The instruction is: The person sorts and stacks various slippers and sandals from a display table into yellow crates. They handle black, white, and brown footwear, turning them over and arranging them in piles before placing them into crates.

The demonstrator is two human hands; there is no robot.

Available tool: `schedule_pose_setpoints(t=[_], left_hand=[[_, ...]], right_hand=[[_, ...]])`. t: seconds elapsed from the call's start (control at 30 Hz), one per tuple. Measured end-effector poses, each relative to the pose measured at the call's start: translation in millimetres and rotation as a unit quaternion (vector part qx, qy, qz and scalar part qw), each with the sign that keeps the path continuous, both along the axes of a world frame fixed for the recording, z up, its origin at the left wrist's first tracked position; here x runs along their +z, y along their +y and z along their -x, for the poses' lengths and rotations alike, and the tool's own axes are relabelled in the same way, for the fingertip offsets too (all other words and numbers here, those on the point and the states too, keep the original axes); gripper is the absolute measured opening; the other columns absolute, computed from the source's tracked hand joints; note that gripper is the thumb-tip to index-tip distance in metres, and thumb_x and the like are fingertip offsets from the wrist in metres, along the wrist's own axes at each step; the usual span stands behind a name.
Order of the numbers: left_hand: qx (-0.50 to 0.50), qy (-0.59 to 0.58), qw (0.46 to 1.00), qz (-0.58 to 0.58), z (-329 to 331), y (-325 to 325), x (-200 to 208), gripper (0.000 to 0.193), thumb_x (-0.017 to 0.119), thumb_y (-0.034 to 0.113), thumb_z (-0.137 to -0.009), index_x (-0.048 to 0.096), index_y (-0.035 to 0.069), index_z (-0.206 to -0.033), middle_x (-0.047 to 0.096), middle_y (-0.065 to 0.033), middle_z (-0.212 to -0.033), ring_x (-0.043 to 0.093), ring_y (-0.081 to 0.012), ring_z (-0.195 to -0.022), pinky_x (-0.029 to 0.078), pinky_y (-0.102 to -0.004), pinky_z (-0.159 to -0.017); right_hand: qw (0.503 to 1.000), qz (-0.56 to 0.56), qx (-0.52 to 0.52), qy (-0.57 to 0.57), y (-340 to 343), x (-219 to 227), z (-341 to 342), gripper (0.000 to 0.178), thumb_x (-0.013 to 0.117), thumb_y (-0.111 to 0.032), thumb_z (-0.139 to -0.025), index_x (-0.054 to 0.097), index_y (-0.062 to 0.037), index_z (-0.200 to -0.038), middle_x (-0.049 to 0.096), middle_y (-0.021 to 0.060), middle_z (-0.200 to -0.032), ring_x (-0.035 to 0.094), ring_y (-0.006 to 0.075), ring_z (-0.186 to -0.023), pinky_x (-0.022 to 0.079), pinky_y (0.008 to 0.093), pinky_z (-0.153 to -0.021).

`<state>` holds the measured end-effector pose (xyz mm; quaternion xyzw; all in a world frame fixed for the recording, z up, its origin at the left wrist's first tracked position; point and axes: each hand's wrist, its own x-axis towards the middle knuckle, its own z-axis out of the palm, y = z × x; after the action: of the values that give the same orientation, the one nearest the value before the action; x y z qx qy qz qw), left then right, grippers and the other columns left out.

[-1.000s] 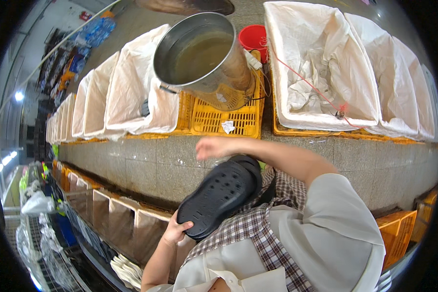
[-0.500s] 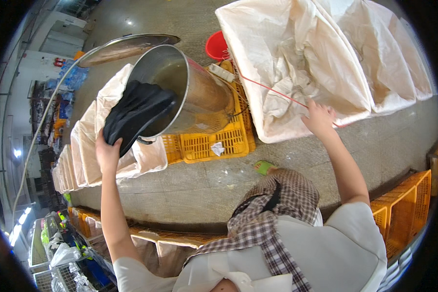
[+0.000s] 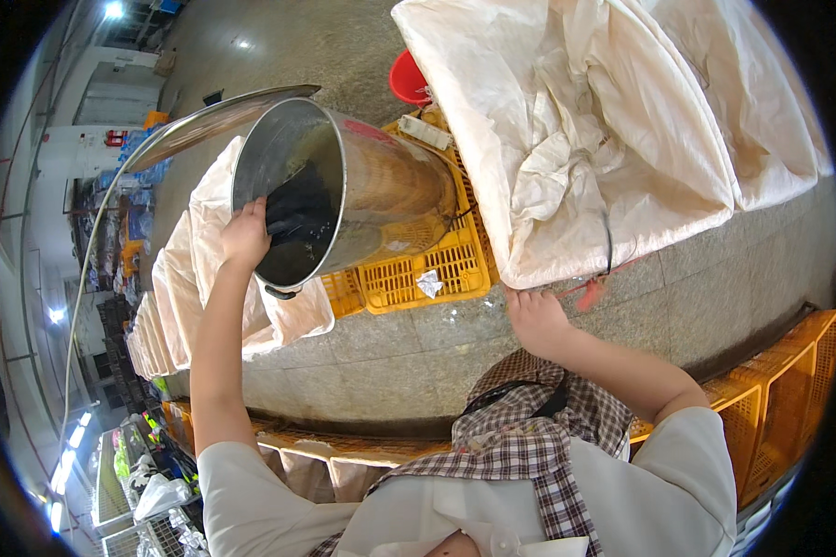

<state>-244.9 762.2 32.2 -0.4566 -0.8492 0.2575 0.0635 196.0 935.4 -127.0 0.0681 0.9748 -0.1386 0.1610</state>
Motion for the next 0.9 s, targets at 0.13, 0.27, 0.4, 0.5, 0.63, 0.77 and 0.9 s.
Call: schedule_pose_setpoints(t=[0.13, 0.27, 0.4, 0.5, 0.63, 0.77, 0.9], left_hand=[[-0.018, -0.007, 1.0, 0.019, 6, 9, -22, 0.058, 0.069, 0.009, -0.069, 0.049, 0.007, -0.124, 0.059, -0.0088, -0.108, 0.06, -0.0272, -0.096, 0.053, -0.035, -0.078], [0.011, -0.008, 0.999, 0.03, 9, 9, -38, 0.053, 0.066, 0.007, -0.072, 0.05, 0.006, -0.123, 0.06, -0.0088, -0.109, 0.061, -0.0269, -0.095, 0.053, -0.0346, -0.078], [0.016, -0.006, 0.999, 0.033, 11, 8, -53, 0.051, 0.063, 0.006, -0.074, 0.05, 0.006, -0.123, 0.06, -0.0089, -0.109, 0.061, -0.0263, -0.096, 0.053, -0.0349, -0.077], [-0.014, 0.012, 0.998, 0.052, 13, 8, -67, 0.05, 0.063, 0.006, -0.074, 0.051, 0.006, -0.122, 0.06, -0.0085, -0.108, 0.061, -0.0257, -0.096, 0.054, -0.035, -0.076], [-0.02, 0.009, 0.997, 0.069, 15, 8, -80, 0.052, 0.064, 0.005, -0.073, 0.05, 0.006, -0.123, 0.06, -0.008, -0.107, 0.061, -0.0257, -0.097, 0.054, -0.0347, -0.076], [-0.018, 0.015, 0.997, 0.074, 18, 6, -84, 0.053, 0.064, 0.005, -0.073, 0.049, 0.006, -0.124, 0.059, -0.0077, -0.107, 0.06, -0.0257, -0.097, 0.054, -0.0347, -0.075], [-0.015, 0.033, 0.998, 0.053, 13, 1, -72, 0.052, 0.063, 0.006, -0.074, 0.049, 0.007, -0.124, 0.059, -0.0075, -0.106, 0.06, -0.0251, -0.096, 0.054, -0.0348, -0.074]], right_hand=[[0.989, -0.105, -0.054, -0.088, -18, -73, -5, 0.054, 0.045, -0.019, -0.089, 0.033, 0.0037, -0.136, 0.047, 0.0188, -0.13, 0.044, 0.0316, -0.123, 0.032, 0.0497, -0.103], [0.965, -0.188, -0.029, -0.179, -7, -115, -13, 0.06, 0.046, -0.022, -0.089, 0.027, -0.0031, -0.142, 0.034, 0.0193, -0.139, 0.023, 0.0346, -0.137, 0.017, 0.0528, -0.111], [0.99, 0.03, -0.135, -0.028, -16, -100, -37, 0.061, 0.055, -0.024, -0.083, 0.035, -0.0046, -0.137, 0.023, 0.0167, -0.144, 0.021, 0.0358, -0.136, 0.018, 0.0552, -0.11], [0.985, 0.063, -0.153, 0.05, -25, -89, -53, 0.06, 0.062, -0.022, -0.077, 0.041, -0.0028, -0.13, 0.02, 0.0168, -0.145, 0.02, 0.0366, -0.136, 0.019, 0.0574, -0.108], [0.982, 0.065, -0.168, 0.052, -33, -93, -74, 0.056, 0.064, -0.019, -0.074, 0.047, -0.0024, -0.124, 0.022, 0.0178, -0.143, 0.022, 0.0382, -0.134, 0.022, 0.0586, -0.106], [0.981, 0.075, -0.177, 0.034, -38, -100, -92, 0.053, 0.063, -0.018, -0.073, 0.048, -0.0028, -0.122, 0.024, 0.0176, -0.142, 0.026, 0.0386, -0.131, 0.025, 0.0577, -0.104], [0.978, 0.073, -0.193, 0.024, -41, -101, -102, 0.051, 0.064, -0.017, -0.072, 0.051, -0.0041, -0.12, 0.026, 0.0173, -0.141, 0.027, 0.038, -0.13, 0.027, 0.0563, -0.103]])
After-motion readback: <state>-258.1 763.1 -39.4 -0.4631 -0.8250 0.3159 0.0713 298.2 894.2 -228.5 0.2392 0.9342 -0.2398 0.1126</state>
